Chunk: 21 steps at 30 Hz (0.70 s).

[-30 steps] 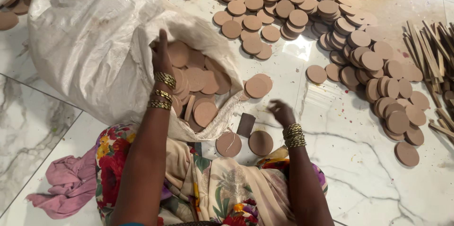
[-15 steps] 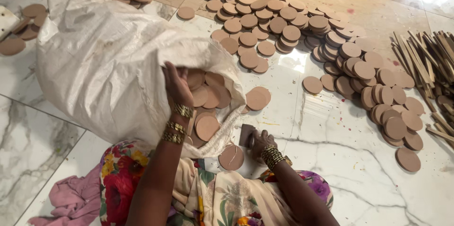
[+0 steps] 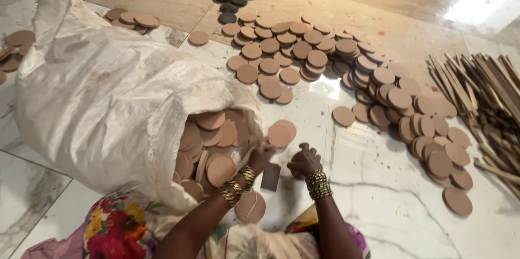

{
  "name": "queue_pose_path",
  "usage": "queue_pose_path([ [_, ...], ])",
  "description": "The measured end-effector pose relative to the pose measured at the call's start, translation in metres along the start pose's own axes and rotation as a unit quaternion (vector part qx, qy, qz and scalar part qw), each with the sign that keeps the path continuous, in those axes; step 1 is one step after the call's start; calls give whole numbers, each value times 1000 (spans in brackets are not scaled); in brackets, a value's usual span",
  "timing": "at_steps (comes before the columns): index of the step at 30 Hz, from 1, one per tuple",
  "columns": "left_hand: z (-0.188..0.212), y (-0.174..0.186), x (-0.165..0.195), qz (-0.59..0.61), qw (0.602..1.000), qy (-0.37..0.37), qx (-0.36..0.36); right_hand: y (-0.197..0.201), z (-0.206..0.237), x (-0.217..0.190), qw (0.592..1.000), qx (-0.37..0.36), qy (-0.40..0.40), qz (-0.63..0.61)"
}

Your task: The person sits on the floor and repeatedly picks up small round wooden discs from a pile, then places them into a large white sack. The person also uses a small rectangular sanding block to rub the surface of some discs before placing them in the sack.

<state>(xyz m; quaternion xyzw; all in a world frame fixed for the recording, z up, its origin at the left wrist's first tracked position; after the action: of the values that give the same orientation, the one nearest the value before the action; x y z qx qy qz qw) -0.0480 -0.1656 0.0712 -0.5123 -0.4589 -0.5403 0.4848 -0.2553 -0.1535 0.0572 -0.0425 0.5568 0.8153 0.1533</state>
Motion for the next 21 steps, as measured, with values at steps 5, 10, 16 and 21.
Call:
queue_pose_path([
  [5,-41,-65,27,-372,918,-114,-80,-21,-23,19,997,-36,-67,-22],
  [10,-47,-75,7,-525,831,-18,-183,-39,-40,16,997,-44,-64,0],
  [16,-54,-51,-14,-482,866,50,-123,-32,-24,-2,998,-53,-15,27],
  [21,-63,-41,-16,-476,874,-13,-98,-30,-4,-7,990,-103,-25,89],
])
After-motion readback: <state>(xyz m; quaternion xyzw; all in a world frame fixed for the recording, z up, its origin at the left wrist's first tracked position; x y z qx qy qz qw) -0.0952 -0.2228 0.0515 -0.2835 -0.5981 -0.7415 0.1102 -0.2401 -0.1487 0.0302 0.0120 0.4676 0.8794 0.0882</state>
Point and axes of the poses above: each hand's wrist, its own z-axis away from the middle knuckle, its own y-axis out of the back of the hand, x = y × z, the point moved 10 cm from there along -z, towards the middle knuckle, and after that the axes turned 5 degrees about z, right-handed, at the moved point
